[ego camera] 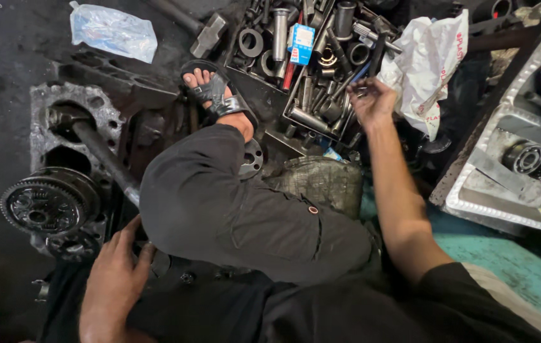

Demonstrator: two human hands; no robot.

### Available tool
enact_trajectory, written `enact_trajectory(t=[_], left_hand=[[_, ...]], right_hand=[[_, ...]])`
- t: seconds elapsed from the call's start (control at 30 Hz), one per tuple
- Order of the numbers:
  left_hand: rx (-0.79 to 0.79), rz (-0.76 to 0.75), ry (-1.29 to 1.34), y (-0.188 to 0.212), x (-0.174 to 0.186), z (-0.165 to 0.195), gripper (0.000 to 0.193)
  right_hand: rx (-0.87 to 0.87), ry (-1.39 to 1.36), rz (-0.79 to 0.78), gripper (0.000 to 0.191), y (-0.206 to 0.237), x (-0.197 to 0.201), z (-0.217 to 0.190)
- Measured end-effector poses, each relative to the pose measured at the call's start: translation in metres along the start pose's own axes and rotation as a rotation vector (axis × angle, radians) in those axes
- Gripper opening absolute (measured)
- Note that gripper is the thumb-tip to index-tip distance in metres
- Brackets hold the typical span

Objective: The person sits on the floor and assembles an engine block by hand, installing bearings, a crankshaft, and a timing gear. They handle small parts and tools from a nearby tray and place components into the engine block.

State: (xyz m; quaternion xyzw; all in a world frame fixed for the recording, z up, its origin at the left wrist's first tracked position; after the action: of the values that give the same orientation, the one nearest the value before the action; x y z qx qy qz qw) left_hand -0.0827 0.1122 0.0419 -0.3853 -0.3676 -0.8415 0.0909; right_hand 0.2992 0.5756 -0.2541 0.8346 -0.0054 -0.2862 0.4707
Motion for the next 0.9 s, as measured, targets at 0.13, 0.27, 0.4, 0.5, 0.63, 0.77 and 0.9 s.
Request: enact_trajectory(t=[0.13, 0.27, 0.4, 0.5, 0.63, 0.77, 0.9], left_hand=[[0.021, -0.020, -0.017, 0.000, -0.002, -0.002, 0.055], [0.038, -0.032, -0.028, -0.002, -0.002, 0.000, 0.055], [0.071, -0.046, -0.046, -0.003, 0.001, 0.003, 0.055], [0.079, -0.030, -0.029, -0.005, 0.006, 0.006, 0.054], [0.063, -0.003, -0.021, -0.003, 0.010, 0.011, 0.054], [0.006, 0.027, -0.038, -0.004, 0.014, 0.018, 0.054], [0.049, 0.001, -0.064, -0.004, 0.012, 0.014, 0.055]], right_hand=[[-0.084, -0.027, -0.114, 0.023, 0.011, -0.005, 0.014], [-0.122, -0.032, -0.180, 0.024, -0.004, 0.002, 0.017], [-0.056, -0.142, -0.645, 0.029, 0.006, -0.038, 0.004], [-0.017, -0.064, -0.141, 0.026, -0.003, -0.002, 0.003], [-0.069, 0.018, -0.072, 0.035, 0.021, -0.023, 0.009], [-0.148, 0.022, -0.063, 0.024, 0.026, -0.030, 0.020], [-0.458, 0.769, -0.178, 0.034, 0.024, -0.011, 0.072]])
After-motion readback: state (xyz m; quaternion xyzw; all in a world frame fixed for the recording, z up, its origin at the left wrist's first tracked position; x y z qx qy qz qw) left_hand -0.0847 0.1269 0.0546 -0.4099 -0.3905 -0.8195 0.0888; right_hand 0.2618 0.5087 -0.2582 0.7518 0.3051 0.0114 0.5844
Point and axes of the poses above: each hand's wrist, its own y-axis away from the middle knuckle, its own x-axis out of the back of the hand, z = x × y, the point moved 10 cm from there along -y, towards the middle knuckle, and after that the axes turned 9 degrees about -x, right-handed, at the moved point
